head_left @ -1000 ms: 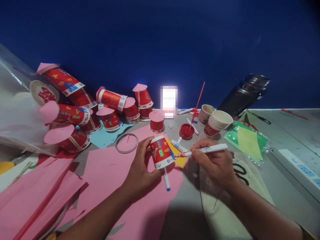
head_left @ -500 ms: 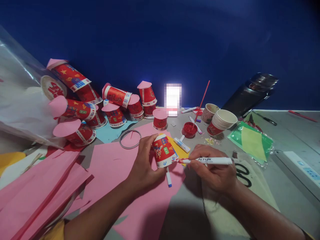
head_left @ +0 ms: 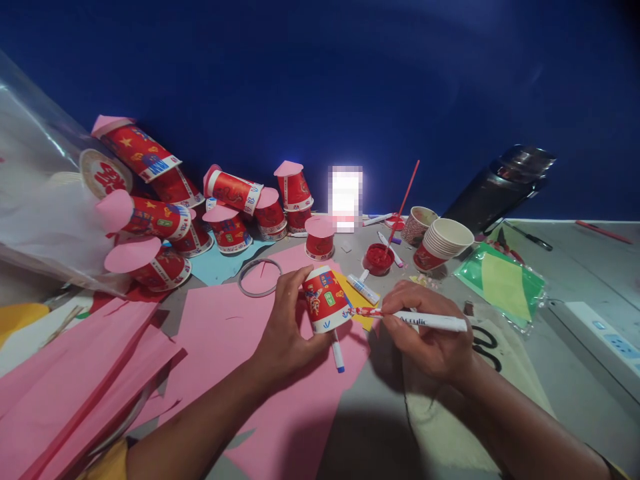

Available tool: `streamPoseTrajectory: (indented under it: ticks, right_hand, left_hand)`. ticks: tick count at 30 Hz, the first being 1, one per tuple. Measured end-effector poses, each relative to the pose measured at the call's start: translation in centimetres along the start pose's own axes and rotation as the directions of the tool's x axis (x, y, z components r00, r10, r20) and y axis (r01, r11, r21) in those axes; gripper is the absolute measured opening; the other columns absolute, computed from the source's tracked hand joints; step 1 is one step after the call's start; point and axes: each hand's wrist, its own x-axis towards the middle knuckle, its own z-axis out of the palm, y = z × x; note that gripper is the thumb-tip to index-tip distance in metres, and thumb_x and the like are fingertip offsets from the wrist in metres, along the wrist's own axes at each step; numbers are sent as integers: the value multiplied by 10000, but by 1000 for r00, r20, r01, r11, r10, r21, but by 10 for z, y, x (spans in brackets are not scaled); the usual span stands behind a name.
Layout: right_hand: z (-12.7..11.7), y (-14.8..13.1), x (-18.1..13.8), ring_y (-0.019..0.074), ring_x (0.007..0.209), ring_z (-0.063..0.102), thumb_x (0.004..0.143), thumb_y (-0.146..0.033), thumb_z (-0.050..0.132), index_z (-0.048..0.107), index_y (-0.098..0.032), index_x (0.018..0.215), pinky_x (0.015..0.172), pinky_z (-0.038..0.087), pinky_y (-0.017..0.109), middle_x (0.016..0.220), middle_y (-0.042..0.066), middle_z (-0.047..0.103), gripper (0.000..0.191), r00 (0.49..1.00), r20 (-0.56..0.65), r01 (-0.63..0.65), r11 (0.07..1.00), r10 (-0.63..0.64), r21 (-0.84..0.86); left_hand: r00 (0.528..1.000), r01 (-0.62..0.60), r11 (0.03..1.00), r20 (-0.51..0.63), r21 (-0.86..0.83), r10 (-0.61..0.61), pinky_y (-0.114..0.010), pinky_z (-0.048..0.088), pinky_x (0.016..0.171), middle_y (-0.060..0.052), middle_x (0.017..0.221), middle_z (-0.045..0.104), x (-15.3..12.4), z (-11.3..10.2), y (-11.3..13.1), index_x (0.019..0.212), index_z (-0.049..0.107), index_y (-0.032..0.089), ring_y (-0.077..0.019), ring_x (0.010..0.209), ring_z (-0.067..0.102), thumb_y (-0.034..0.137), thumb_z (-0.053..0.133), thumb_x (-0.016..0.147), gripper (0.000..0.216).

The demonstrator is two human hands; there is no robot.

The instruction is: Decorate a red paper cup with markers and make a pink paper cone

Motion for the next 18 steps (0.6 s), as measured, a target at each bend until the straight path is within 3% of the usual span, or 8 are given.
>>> streamPoseTrajectory:
  ticks: [18]
  right_hand:
    - [1,-1,2,182,633,679,867,-129,620,688,-212,878,603,556,314,721,33,722,108,999,32,13,1000,-13,20]
  left_hand:
    - [1000,-4,1000,19,-2,4,-440,603,1023,-93,1420,463,-1,1,2,1460,420,318,-279,1308,561,286,810,808,760]
